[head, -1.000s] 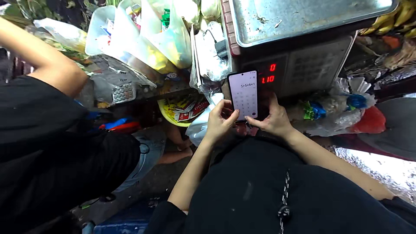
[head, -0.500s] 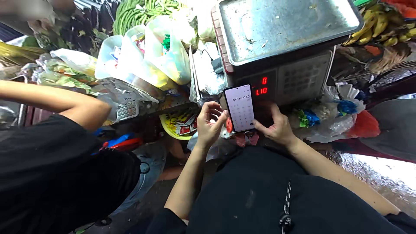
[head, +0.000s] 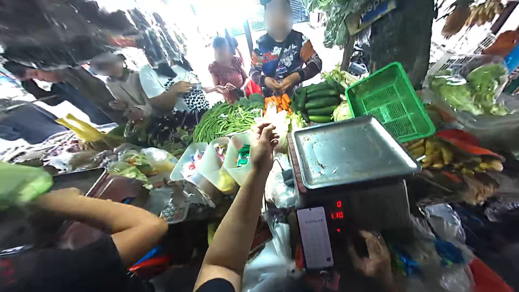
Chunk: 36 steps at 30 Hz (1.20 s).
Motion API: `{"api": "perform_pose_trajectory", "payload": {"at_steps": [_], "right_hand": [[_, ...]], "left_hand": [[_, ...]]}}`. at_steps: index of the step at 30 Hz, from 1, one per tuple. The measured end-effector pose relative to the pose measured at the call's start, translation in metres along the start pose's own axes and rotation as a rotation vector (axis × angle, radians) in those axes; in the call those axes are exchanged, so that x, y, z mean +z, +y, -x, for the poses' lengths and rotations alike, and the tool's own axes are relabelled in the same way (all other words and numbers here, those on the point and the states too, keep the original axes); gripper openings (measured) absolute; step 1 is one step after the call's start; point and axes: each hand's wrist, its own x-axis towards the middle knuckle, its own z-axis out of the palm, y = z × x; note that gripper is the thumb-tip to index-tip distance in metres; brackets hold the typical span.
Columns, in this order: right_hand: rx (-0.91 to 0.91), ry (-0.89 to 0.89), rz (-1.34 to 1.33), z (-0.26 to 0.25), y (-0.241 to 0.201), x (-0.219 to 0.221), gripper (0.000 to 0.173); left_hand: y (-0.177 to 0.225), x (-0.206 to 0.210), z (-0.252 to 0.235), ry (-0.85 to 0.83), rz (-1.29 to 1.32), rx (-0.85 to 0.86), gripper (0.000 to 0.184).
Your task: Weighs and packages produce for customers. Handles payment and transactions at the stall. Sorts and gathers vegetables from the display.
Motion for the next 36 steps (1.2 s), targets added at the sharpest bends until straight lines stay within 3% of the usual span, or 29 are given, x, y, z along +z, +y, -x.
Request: {"api": "perform_pose_trajectory", "payload": {"at_steps": [5, 7, 9, 12, 14, 36], "right_hand": [[-0.042, -0.025, 0.117, -0.002, -0.002, 0.0, 0.028], [-0.026, -0.064, 0.107, -0.003, -0.005, -0.004, 0.027], [-0.027, -0.085, 0.101, -0.002, -0.003, -0.005, 0.027], [-0.033, -0.114, 0.106, -0.002, -0.002, -0.008, 0.028], [-0.03, -0.134, 0.117, -0.005, -0.004, -0.01, 0.028], [-0.018, -0.128, 0.145, -0.004, -0.005, -0.006, 0.025]], "left_hand": [[0.007, -0.001, -0.074, 0.141, -0.056, -0.105, 0.024], [-0.001, -0.015, -0.104, 0.107, -0.358, -0.062, 0.031], [-0.011, -0.038, -0.132, -0.017, -0.86, -0.044, 0.048], [-0.019, -0.048, -0.142, -0.198, -1.441, -0.307, 0.074], [-0.027, -0.046, -0.139, -0.283, -1.616, -0.437, 0.079], [-0.04, -0.051, -0.136, -0.292, -1.671, -0.404, 0.075]]}}
